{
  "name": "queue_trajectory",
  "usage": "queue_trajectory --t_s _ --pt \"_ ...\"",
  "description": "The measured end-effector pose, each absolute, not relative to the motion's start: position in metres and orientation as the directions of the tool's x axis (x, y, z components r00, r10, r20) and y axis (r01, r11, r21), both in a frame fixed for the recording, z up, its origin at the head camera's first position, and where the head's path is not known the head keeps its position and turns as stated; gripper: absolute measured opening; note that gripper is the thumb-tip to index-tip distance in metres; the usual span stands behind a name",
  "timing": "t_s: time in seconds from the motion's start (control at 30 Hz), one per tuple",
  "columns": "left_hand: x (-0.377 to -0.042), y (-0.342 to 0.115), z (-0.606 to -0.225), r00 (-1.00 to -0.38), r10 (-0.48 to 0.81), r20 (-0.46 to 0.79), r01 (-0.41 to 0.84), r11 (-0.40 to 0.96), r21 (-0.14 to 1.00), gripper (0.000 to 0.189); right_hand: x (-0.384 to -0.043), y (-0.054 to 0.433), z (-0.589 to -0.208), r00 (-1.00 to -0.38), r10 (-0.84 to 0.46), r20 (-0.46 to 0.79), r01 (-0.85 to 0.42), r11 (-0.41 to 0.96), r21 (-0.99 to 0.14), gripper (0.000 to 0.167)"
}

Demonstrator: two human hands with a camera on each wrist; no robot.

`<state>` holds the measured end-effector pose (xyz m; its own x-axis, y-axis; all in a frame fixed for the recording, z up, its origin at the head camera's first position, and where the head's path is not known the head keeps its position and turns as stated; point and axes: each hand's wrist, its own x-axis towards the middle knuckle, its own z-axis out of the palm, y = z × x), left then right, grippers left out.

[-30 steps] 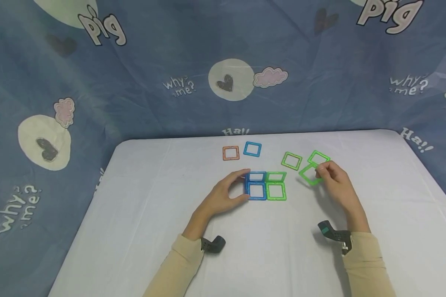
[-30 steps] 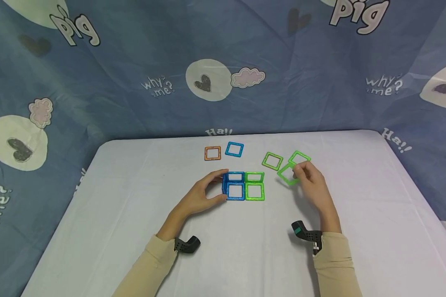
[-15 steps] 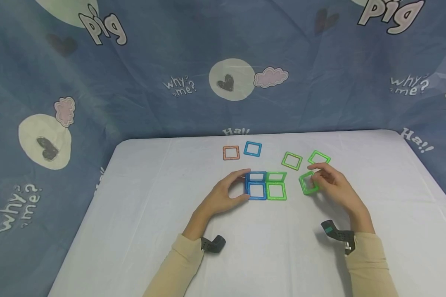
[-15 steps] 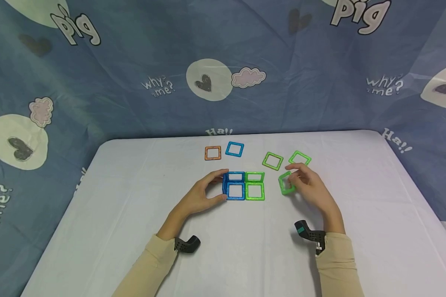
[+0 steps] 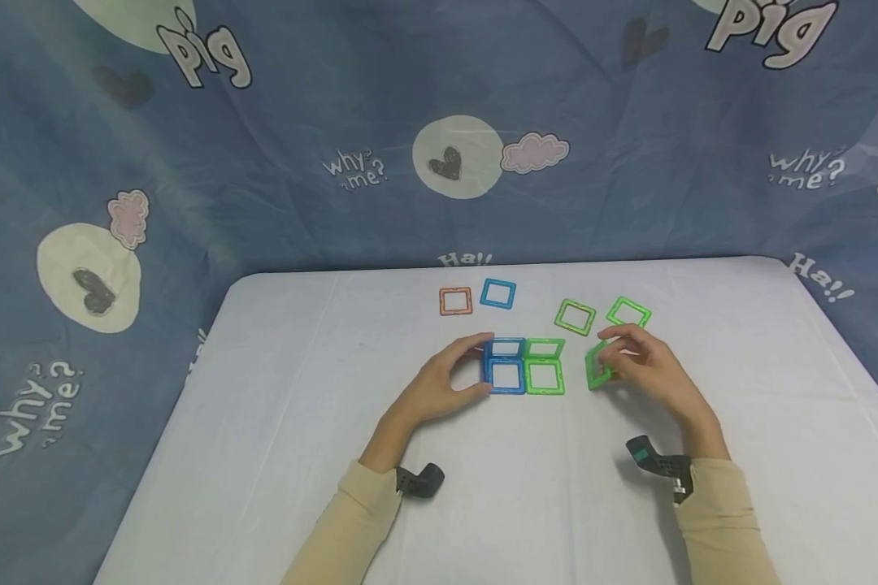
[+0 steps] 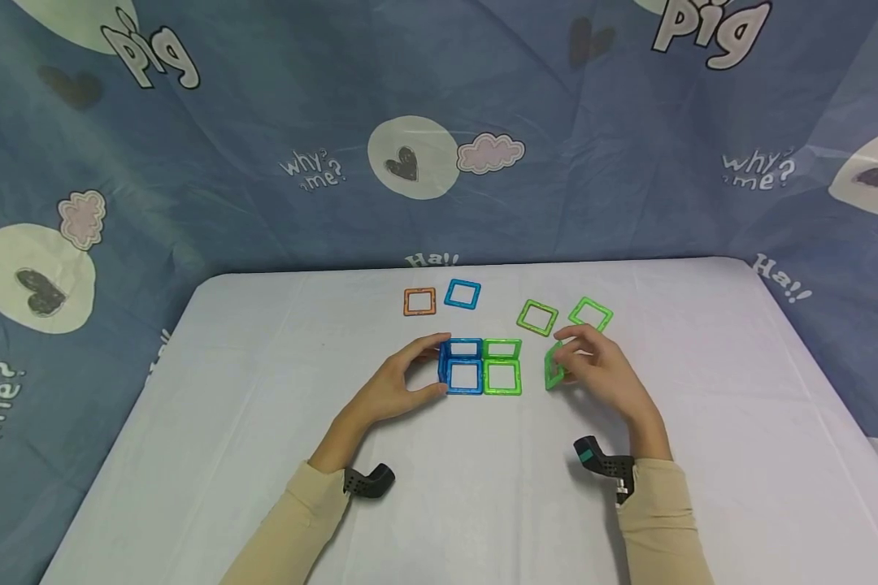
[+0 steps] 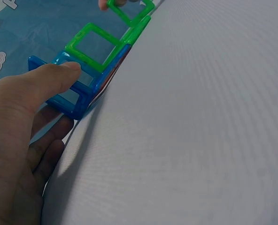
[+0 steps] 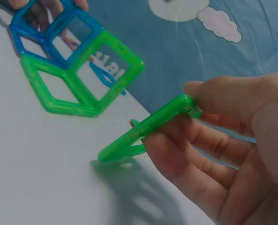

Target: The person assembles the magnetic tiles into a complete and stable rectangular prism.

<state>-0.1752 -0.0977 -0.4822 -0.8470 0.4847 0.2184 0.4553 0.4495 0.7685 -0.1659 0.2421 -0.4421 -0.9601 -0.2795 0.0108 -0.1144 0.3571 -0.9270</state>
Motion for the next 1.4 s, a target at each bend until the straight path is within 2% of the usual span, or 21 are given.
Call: queue_trajectory --t_s 0.43,0.7,1.07,1.4 --pt "-0.173 -0.097 -0.483 -0.851 0.482 0.206 0.445 0.457 0.77 0.074 -0.167 0.228 -0.458 -0.942 -0.333 0.045 -0.145 0.281 -0.949 0.037" --pt "-0.172 -0.096 -0.481 -0.846 0.487 0.215 0.458 0.459 0.761 0.074 -0.164 0.223 -0.473 -0.977 -0.209 0.044 -0.124 0.388 -0.913 0.032" --pt "-0.173 -0.097 -0.483 -0.846 0.488 0.216 0.463 0.47 0.751 0.074 -0.163 0.217 -0.476 -0.972 -0.21 0.102 -0.167 0.323 -0.931 0.03" --pt "-0.174 -0.099 -0.482 -0.834 0.496 0.242 0.485 0.449 0.75 0.073 -0.166 0.215 -0.476 -0.976 -0.196 0.092 -0.152 0.322 -0.934 0.03"
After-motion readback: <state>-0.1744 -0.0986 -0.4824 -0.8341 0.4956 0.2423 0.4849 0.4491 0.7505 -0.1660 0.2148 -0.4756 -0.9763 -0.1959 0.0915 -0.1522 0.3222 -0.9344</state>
